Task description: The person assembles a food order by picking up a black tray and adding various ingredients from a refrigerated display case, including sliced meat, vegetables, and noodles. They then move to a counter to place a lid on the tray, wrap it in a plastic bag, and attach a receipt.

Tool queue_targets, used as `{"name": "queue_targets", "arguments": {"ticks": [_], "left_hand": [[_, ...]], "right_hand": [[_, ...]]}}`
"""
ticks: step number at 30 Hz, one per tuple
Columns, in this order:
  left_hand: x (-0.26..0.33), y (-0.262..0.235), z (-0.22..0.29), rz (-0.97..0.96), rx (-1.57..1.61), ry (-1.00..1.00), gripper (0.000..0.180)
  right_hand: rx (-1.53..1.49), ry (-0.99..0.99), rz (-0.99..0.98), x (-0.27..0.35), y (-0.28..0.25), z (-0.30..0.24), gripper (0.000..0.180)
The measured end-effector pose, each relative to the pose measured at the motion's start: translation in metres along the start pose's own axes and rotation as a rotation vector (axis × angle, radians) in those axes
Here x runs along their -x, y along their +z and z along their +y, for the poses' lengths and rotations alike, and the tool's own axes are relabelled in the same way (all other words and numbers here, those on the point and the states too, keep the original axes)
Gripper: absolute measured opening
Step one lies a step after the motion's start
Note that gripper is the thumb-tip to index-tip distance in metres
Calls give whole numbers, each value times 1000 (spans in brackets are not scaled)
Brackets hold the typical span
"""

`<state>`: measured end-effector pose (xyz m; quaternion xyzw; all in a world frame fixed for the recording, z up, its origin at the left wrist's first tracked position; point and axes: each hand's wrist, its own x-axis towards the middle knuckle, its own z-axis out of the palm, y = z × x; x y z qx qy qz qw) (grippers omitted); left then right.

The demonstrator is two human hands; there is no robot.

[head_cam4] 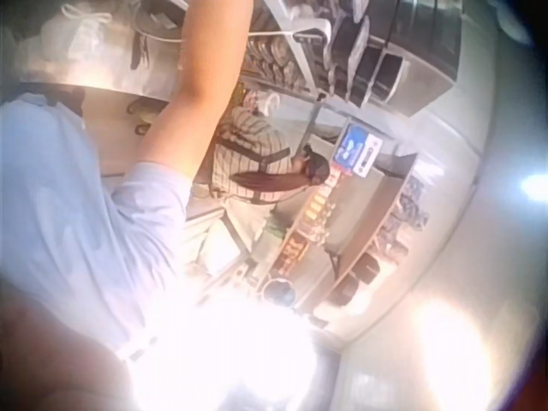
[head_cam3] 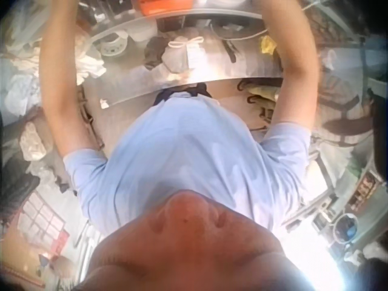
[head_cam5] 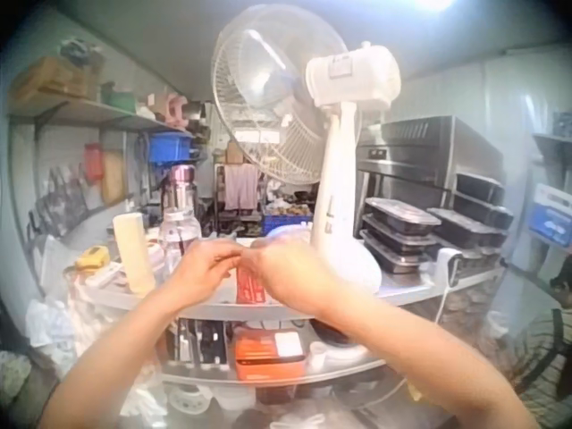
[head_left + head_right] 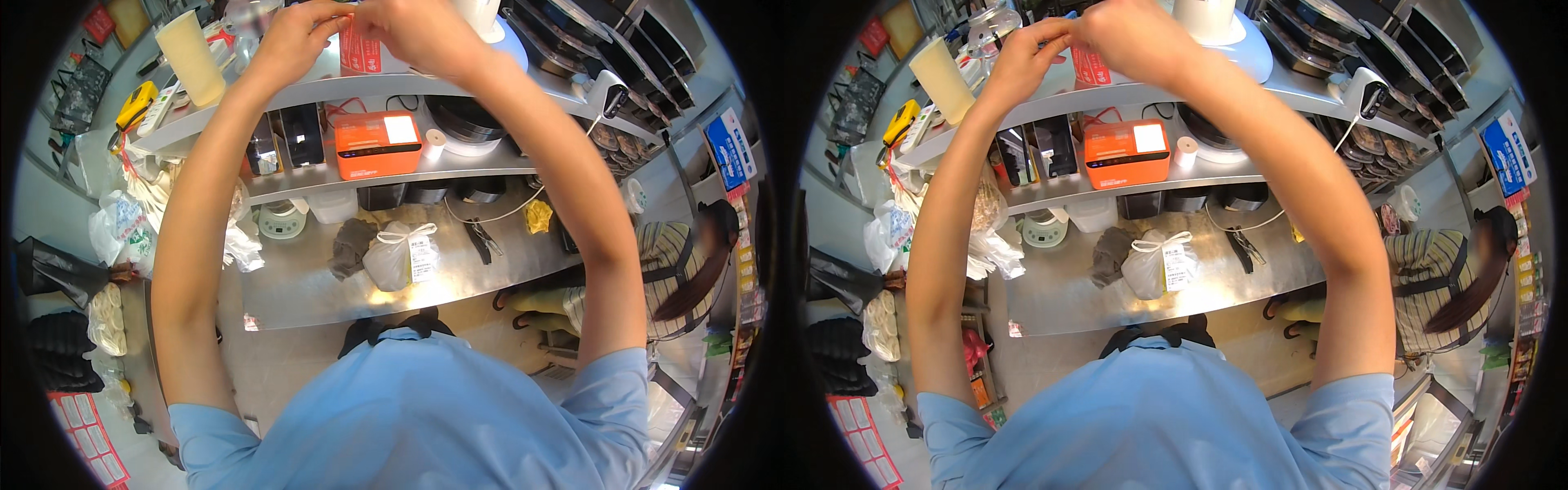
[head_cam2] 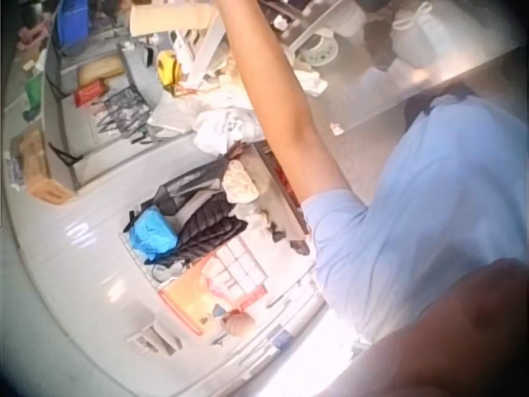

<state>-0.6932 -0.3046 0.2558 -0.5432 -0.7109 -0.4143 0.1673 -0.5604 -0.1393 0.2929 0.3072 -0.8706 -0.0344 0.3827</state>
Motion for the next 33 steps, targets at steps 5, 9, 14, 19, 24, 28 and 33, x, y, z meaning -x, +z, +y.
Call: {"name": "queue_targets", "arguments": {"ticks": [5,9,14,19,24,28,33], "left_hand": [[24,6,24,148,3,-36,31],[107,52,55,463,-82,-5,35],[249,211,45,-22,-274,-372,30],[335,301,-18,0,776,-1320,34],[282,284,37,239,729,-1204,27],[269,287,40,116,192,-1088,28],[283,257,-11,51,968,-1293,27]], "right_hand": [[-400,-146,166,95,13,-92,14],[-858,1031,8,269,91,-106,11],[-1165,1677,47,376,198,-118,13],[-1482,1761,-82,354,193,-112,16],[-1815,1729,100,294,163,-109,22],[-1930,1526,70,273,178,-111,18],[-1798,1028,-142,305,195,-132,11]]}}
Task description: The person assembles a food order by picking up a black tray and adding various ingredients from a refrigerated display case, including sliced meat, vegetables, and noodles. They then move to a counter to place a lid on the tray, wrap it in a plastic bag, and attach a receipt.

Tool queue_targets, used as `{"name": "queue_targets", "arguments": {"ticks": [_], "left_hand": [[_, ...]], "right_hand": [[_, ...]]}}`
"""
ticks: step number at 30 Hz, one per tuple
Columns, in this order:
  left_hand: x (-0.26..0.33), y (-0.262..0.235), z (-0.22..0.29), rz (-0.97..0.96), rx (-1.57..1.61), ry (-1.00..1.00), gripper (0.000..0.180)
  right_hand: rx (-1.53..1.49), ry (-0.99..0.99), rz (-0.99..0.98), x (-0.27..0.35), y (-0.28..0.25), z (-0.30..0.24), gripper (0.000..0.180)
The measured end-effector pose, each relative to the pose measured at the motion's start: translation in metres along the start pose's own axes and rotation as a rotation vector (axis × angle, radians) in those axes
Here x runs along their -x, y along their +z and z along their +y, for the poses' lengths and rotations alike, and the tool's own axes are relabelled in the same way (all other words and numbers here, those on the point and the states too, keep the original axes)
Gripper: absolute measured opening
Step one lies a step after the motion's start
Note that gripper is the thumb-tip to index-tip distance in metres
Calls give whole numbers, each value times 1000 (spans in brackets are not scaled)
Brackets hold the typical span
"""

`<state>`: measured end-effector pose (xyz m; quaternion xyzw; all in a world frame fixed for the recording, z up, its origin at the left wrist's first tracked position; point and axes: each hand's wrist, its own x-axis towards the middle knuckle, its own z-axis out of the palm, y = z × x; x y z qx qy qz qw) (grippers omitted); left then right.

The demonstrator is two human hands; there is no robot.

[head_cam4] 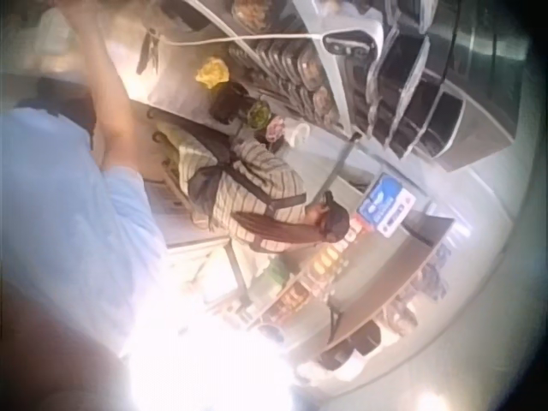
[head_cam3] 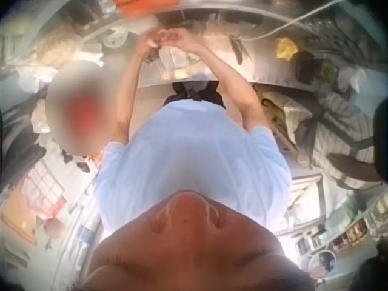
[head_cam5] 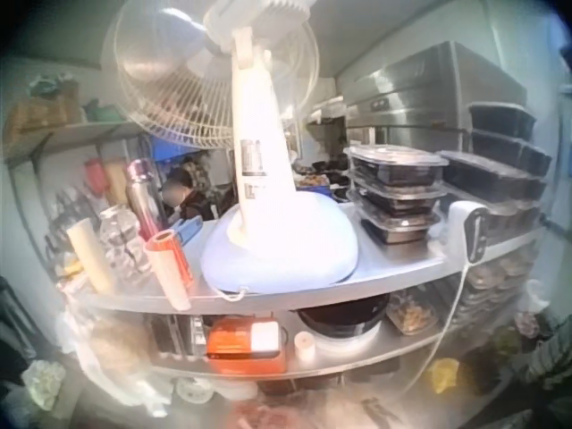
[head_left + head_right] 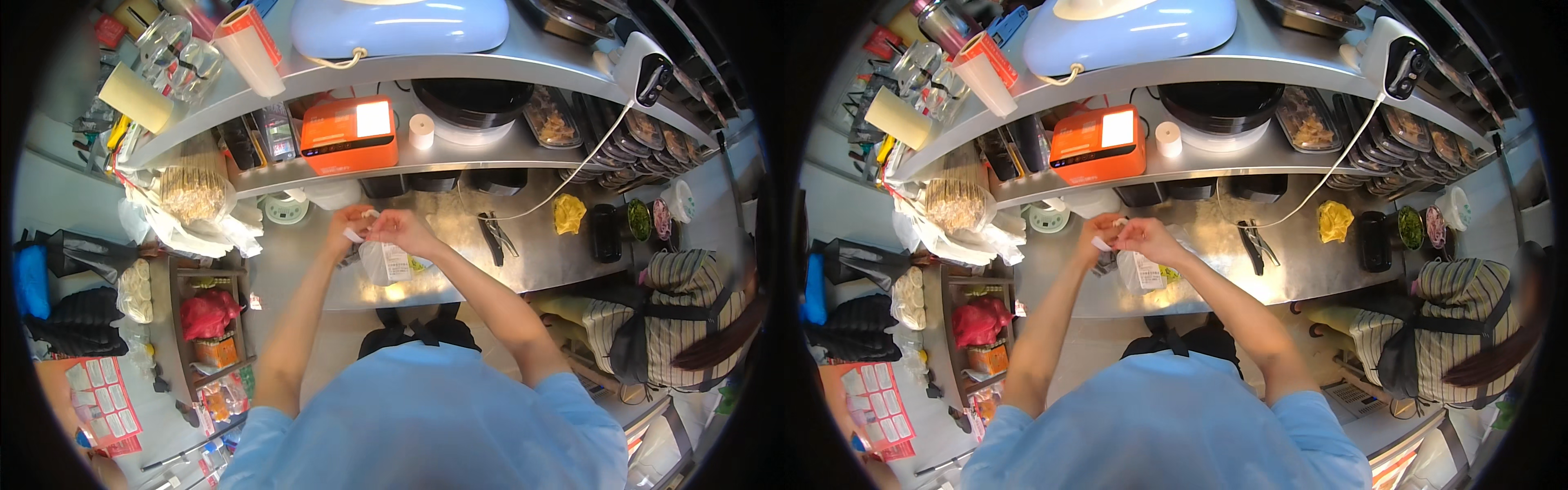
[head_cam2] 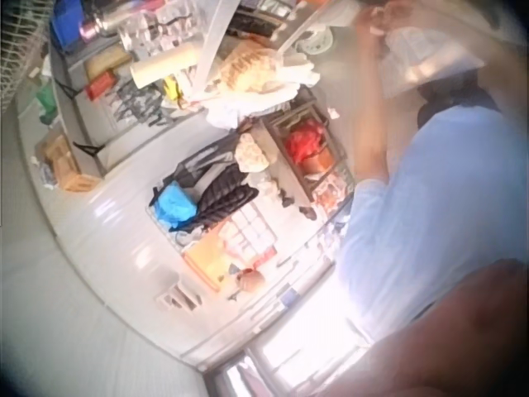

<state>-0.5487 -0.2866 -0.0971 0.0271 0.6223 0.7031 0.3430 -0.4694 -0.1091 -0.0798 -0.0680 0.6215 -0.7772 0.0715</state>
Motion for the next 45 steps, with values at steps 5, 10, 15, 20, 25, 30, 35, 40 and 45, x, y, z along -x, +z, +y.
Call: {"name": "queue_targets", "arguments": {"ticks": [5,10,15,20,25,30,35,40,45], "left_hand": [[-14,-1,16,-47,-219,-10,24],[-7,19,16,111,-173,-26,26],[-3,24,19,153,-169,-30,25],[-2,26,20,207,-156,-37,26],[-4,19,12,259,-66,-52,22],[2,20,9,144,-336,25,26],[27,14,-12,139,-458,339,28],[49,-68,-92,399,-216,-74,28],[2,-45,-191,324,179,-347,15]], "right_hand": [[311,-7,163,5,-1,51,18],[339,-43,582,16,10,60,26],[504,-32,695,9,17,59,30],[513,-125,811,6,16,46,29],[796,-199,759,24,20,52,25],[935,-300,667,9,26,58,26],[1000,-75,423,-10,19,63,33],[738,159,590,10,-23,111,39],[853,373,696,45,-110,207,24]]}}
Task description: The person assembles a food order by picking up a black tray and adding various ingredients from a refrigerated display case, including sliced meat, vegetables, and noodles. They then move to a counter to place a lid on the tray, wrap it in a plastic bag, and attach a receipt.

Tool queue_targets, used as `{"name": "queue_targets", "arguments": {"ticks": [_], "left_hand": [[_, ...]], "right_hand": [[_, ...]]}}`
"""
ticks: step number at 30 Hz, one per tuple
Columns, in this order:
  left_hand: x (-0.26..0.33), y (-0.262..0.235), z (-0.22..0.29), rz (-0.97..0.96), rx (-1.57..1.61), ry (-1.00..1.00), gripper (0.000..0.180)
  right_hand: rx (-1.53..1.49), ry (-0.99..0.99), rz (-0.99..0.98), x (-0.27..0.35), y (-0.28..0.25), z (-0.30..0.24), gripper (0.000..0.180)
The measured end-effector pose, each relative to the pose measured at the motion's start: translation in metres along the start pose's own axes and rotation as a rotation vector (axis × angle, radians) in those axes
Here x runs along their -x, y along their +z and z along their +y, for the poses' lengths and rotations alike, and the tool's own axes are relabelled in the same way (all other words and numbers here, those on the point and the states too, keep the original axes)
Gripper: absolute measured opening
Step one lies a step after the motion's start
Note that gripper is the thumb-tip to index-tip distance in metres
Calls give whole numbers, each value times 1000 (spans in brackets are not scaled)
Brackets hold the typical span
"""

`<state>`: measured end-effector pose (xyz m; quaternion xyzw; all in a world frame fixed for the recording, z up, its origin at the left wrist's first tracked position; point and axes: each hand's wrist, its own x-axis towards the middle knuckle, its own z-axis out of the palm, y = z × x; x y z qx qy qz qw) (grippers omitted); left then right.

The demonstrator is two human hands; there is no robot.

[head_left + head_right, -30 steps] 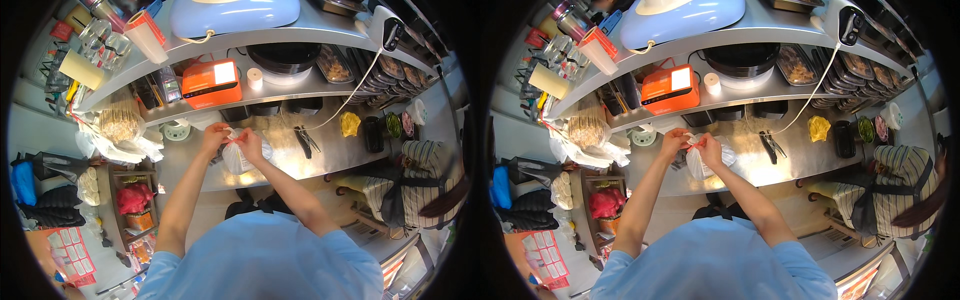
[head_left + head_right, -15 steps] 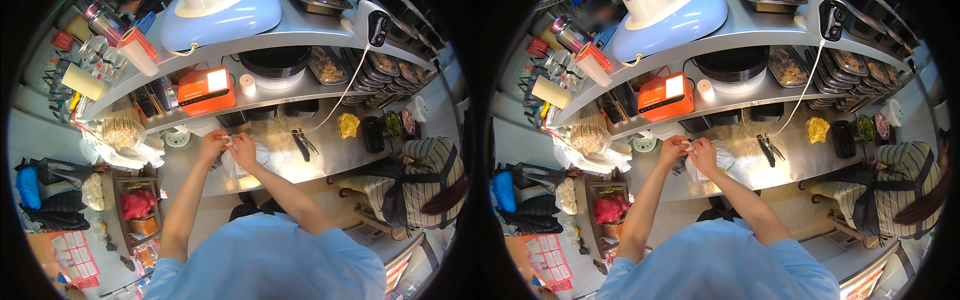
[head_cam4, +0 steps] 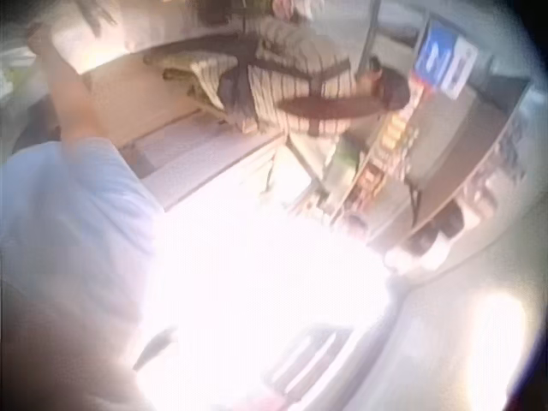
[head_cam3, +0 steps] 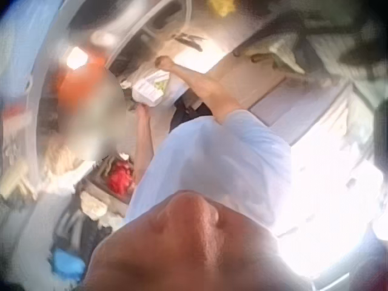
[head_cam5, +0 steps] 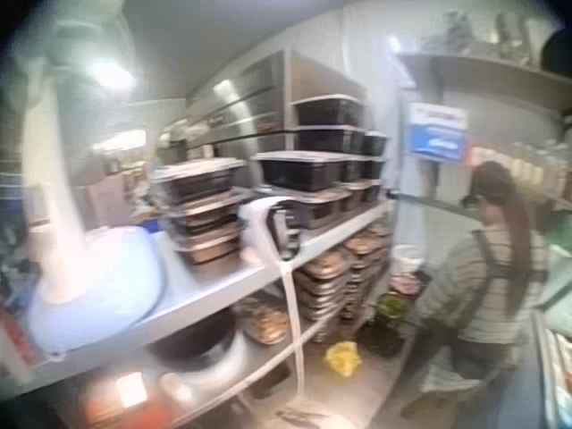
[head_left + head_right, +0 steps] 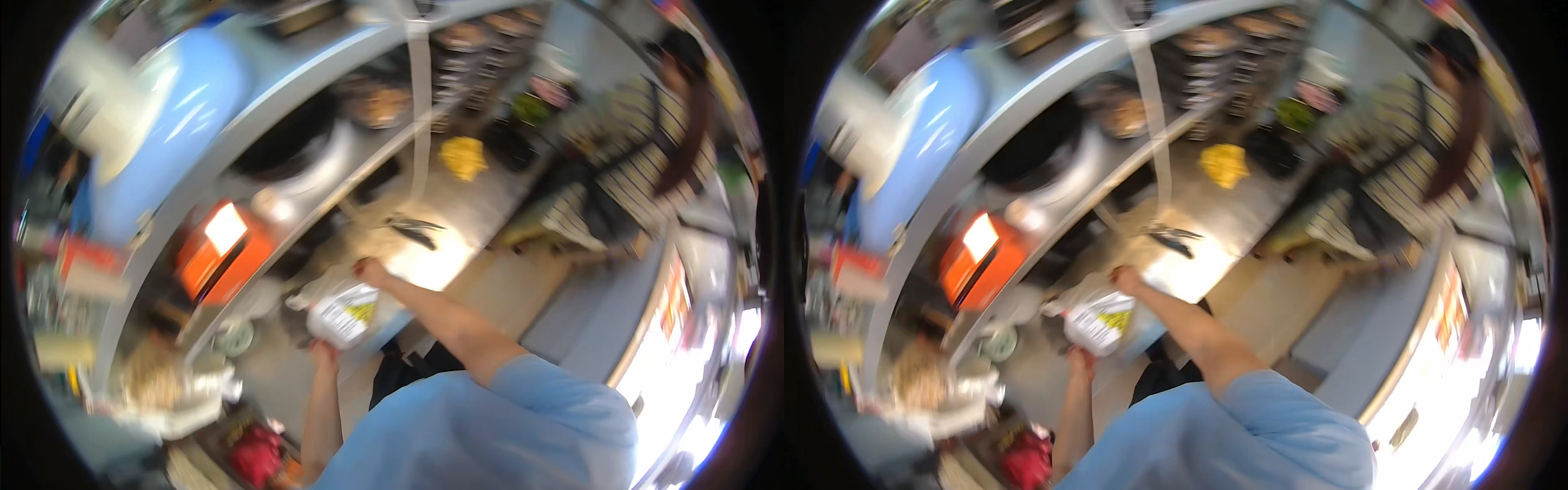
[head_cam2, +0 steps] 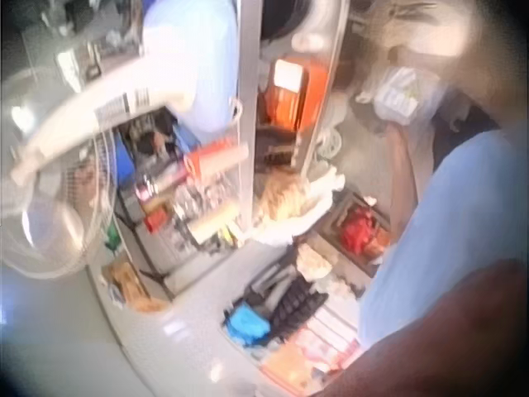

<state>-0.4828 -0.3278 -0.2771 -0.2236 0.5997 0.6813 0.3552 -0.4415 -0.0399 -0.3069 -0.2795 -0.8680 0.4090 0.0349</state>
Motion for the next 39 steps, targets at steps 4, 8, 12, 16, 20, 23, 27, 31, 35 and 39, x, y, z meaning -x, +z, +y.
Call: {"name": "queue_targets", "arguments": {"ticks": [4,8,12,16,20,23,27,31,35,39], "left_hand": [[-12,-7,16,-97,-286,252,18],[51,62,72,-586,-265,170,31],[121,177,75,-1077,-364,43,41],[208,314,7,-1398,-554,-140,42],[339,417,-85,-1633,-714,-298,43],[432,457,-158,-1740,-863,-469,44],[541,478,-235,-1862,-1020,-605,45],[639,492,-316,-2389,-980,-207,30],[783,473,-365,-2922,-625,347,15],[900,461,-431,-3082,212,800,13]], "right_hand": [[-376,150,75,85,-29,8,16],[-743,262,145,216,-108,-21,18],[-949,209,373,347,-206,-75,19],[-925,164,828,454,-243,-76,36],[-1190,64,874,583,-287,-75,57],[-1285,60,1047,670,-289,-70,62],[-1320,13,1513,773,-313,-91,60],[-1197,-66,1902,862,-360,-125,55],[-798,-41,2194,951,-439,-133,52],[-695,33,2542,1061,-543,-67,52]]}}
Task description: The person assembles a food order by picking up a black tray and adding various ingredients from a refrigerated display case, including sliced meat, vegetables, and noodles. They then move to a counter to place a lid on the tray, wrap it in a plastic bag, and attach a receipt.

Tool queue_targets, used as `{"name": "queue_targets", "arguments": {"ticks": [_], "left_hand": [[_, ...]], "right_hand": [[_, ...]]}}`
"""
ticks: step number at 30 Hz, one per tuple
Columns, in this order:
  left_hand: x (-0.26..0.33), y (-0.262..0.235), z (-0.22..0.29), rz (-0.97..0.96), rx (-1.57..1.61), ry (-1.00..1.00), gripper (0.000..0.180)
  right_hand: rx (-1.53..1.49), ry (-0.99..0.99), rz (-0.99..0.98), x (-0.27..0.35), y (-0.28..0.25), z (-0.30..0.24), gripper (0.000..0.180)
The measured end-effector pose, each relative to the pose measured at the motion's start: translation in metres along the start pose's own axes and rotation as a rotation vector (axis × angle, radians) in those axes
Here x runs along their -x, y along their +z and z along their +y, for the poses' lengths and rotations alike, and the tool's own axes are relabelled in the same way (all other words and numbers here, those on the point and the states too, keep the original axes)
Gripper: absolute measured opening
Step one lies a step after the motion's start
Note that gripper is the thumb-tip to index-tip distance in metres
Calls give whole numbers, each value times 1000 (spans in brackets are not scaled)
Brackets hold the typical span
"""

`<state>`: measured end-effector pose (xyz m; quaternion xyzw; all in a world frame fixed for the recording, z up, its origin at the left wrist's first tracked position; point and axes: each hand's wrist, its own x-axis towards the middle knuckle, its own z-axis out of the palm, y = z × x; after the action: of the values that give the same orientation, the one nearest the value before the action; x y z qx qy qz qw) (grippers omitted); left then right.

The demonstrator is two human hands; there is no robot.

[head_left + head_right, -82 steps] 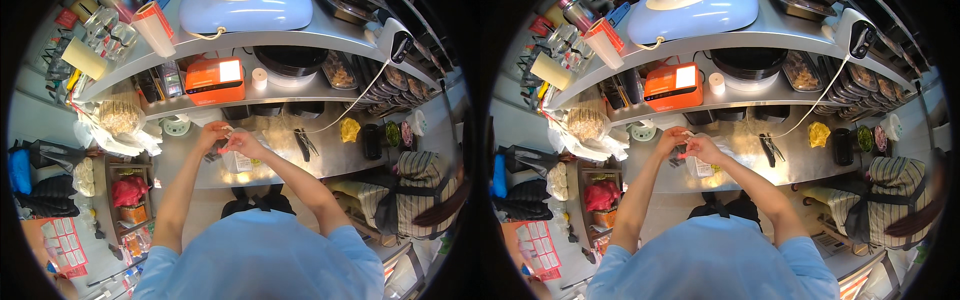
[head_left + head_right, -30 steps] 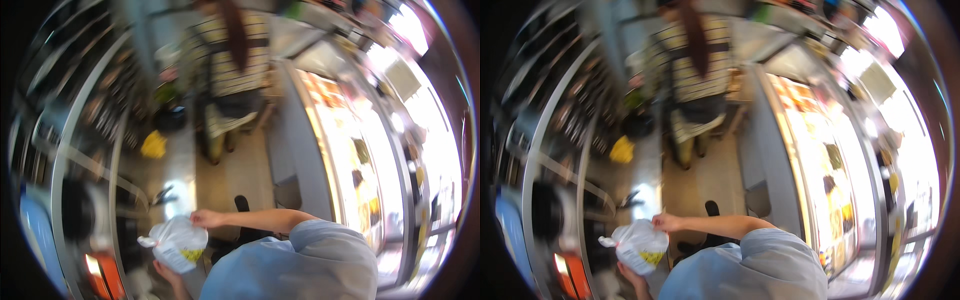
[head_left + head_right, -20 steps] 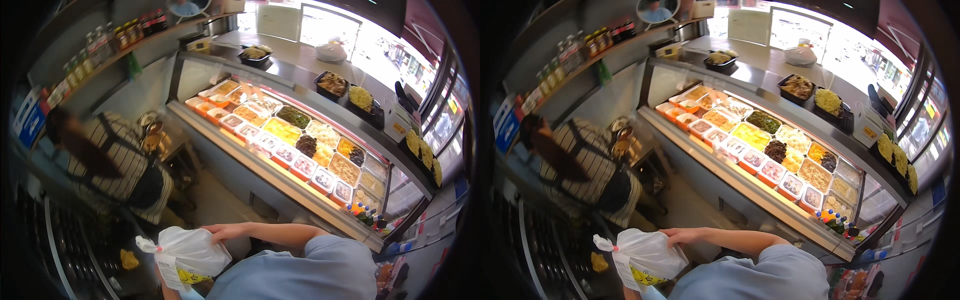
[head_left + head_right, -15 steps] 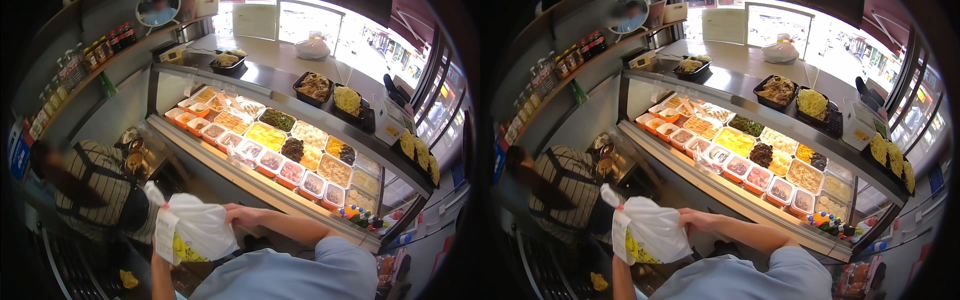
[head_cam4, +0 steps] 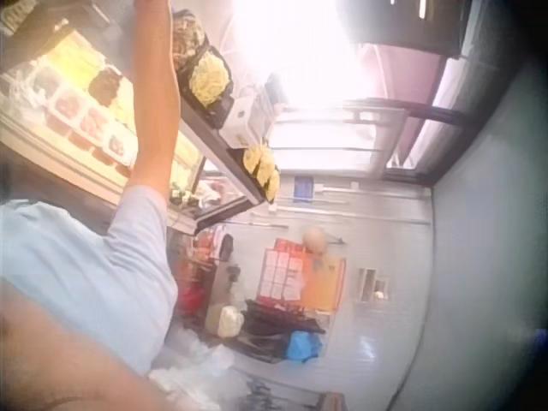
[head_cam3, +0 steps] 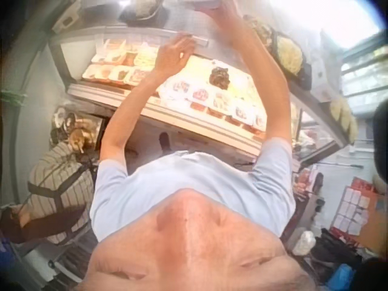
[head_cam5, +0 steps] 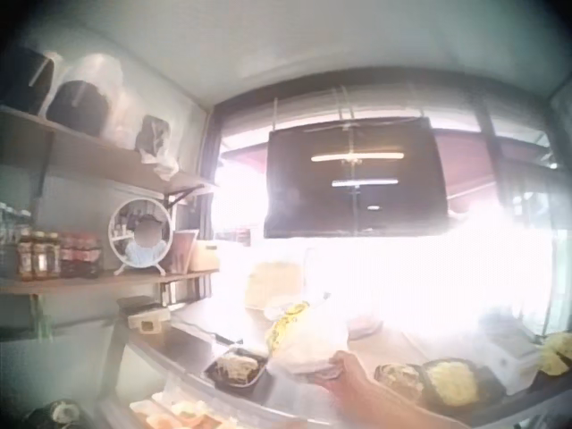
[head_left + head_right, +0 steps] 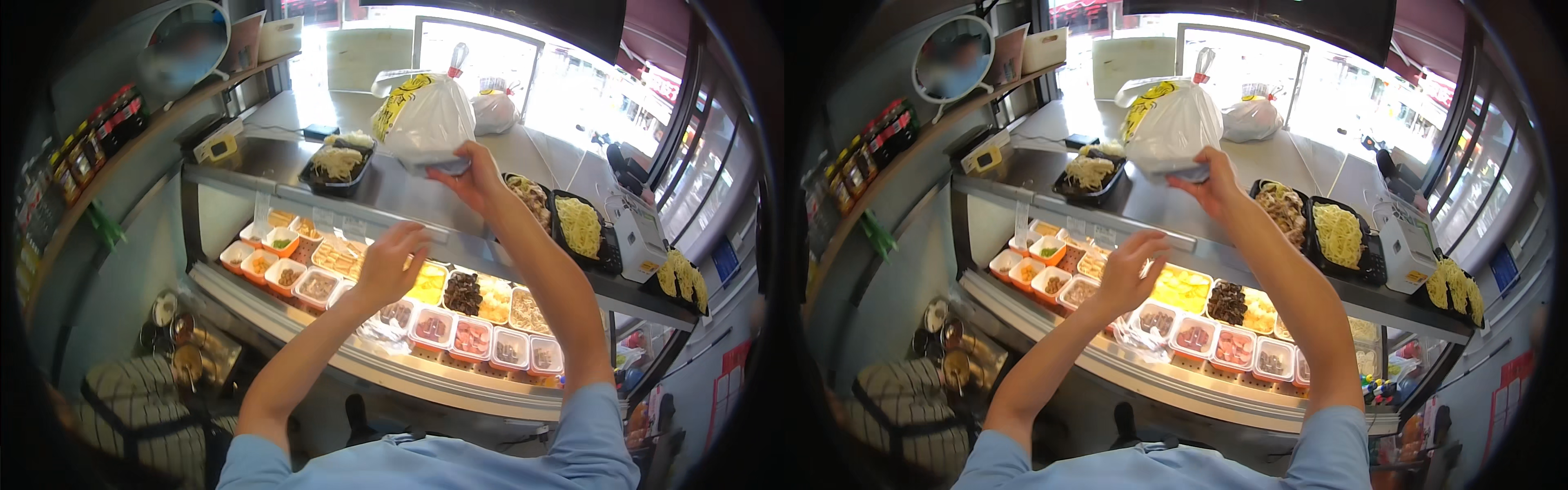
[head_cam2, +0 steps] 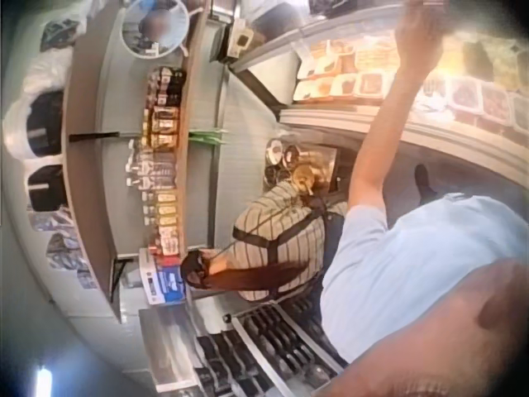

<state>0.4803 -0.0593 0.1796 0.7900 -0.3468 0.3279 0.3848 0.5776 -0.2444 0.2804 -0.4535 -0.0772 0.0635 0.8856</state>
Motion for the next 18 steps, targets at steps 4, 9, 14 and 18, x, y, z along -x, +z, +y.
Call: {"name": "queue_targets", "arguments": {"ticks": [4,9,14,18], "left_hand": [[-60,30,-65,-27,-110,217,18],[-67,42,-95,-208,-249,121,33],[-68,41,-83,-431,172,-76,56],[-57,55,-108,-196,860,-257,60]], "right_hand": [[-10,-41,475,-152,9,21,45],[-117,-155,771,-297,-38,63,33],[-477,-428,914,-408,-89,39,44],[-370,-445,941,-451,-31,57,38]]}}
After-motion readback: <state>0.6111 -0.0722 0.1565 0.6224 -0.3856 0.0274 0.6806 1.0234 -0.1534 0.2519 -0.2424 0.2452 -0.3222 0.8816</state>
